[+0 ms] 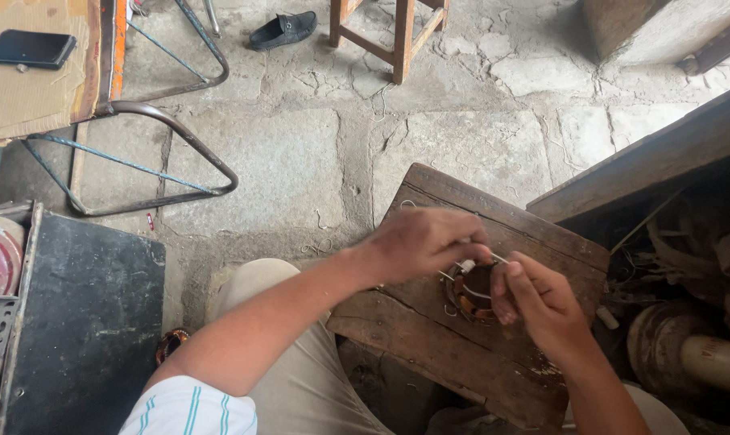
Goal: The person sits on the floor and winds white string around a small circular object placed on a wooden stool. They repeatedly pull the string taut and wrap it around the object by hand.
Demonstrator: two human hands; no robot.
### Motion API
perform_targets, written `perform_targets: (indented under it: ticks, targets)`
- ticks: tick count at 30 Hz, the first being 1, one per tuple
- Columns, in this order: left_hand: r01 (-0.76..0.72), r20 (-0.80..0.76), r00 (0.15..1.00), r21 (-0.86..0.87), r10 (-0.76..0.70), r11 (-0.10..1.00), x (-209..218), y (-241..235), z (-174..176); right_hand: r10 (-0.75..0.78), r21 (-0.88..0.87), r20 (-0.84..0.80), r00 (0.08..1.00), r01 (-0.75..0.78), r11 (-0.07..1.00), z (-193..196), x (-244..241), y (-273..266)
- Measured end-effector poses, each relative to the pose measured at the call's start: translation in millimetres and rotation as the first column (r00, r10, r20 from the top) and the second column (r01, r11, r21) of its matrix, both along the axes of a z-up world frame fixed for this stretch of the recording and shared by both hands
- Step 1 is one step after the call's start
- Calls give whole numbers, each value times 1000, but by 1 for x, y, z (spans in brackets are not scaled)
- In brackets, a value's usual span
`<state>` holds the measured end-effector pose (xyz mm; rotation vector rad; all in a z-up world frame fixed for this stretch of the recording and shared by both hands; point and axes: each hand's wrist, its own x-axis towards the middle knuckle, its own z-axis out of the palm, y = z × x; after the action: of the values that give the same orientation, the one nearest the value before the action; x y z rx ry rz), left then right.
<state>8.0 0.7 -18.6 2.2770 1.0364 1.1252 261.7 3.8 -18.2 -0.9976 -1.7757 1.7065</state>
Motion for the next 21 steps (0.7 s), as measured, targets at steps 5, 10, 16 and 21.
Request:
perform_targets:
  ticks: [5, 10, 16, 21]
  targets:
    - [-515, 152, 857, 198, 493, 834, -66, 24, 5, 45, 12, -354, 934, -44, 999, 7, 27, 12]
    - [-918, -18, 376, 126, 927, 375, -123, 31, 22, 197, 115, -462, 865, -162, 980, 12, 32, 11]
    - [-322, 62, 946, 246, 317, 914, -31, 2, 19, 43, 90, 52, 998, -48, 995, 1, -4, -7]
    - [32, 15, 999, 1, -32, 999, 23, -19, 10, -44, 10, -13, 999, 44, 999, 11, -10, -10]
